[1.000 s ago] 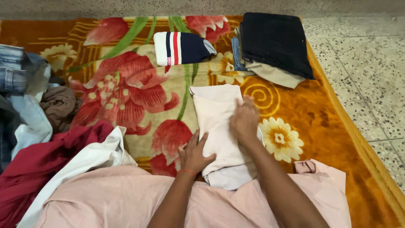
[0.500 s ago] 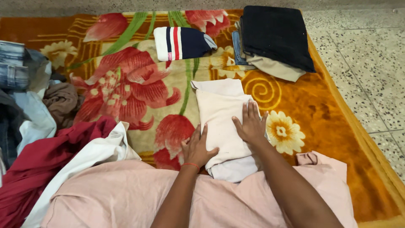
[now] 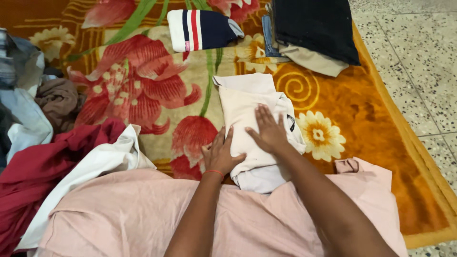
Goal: The person folds a white t-shirt on a floral mat, smoothing and aligning the fabric before folding it into a compact rectangle. The folded shirt is placed on top of other folded clothes.
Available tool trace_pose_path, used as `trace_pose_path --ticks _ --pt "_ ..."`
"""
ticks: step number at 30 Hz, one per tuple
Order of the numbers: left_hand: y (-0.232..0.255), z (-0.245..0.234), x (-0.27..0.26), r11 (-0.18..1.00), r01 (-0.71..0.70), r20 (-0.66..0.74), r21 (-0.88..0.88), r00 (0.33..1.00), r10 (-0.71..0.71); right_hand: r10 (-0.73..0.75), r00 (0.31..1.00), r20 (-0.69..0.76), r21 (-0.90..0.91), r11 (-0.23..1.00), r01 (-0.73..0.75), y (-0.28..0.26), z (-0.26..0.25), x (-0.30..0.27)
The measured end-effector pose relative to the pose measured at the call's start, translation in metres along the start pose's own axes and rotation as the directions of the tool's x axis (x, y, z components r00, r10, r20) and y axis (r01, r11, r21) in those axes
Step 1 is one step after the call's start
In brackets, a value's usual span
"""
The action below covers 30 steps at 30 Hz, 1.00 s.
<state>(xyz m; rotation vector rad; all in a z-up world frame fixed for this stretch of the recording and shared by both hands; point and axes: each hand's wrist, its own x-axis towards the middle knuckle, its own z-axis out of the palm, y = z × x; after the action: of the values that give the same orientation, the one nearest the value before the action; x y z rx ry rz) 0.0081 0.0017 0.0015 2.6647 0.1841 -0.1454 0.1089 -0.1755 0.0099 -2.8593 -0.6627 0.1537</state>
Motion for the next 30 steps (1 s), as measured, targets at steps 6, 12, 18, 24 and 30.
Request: trace_pose_path --ticks 6,12,18,24,30 --pt "-0.001 0.003 -0.003 0.999 -0.022 -0.008 -0.045 1.0 0.021 0.157 0.987 -0.024 -0.189 0.969 -0.158 0.02 -0.018 -0.013" --pt "-0.005 0.009 -0.004 0.997 -0.017 0.005 -0.078 1.0 0.017 -0.408 0.909 0.083 -0.114 0.902 0.416 0.0 0.002 -0.025" --pt "-0.009 0.012 -0.004 0.991 -0.038 -0.018 -0.127 0.999 0.036 -0.087 0.958 0.274 -0.354 0.917 0.185 0.033 -0.034 -0.044" --pt "-0.003 0.012 0.006 0.957 -0.002 -0.065 -0.291 0.998 -0.018 0.285 0.955 0.08 0.223 0.929 -0.296 0.077 -0.055 -0.056" --pt "0.006 0.004 0.003 0.777 0.19 0.014 -0.6 0.974 -0.227 0.486 0.845 0.221 0.46 0.712 -0.53 0.094 -0.025 -0.031"
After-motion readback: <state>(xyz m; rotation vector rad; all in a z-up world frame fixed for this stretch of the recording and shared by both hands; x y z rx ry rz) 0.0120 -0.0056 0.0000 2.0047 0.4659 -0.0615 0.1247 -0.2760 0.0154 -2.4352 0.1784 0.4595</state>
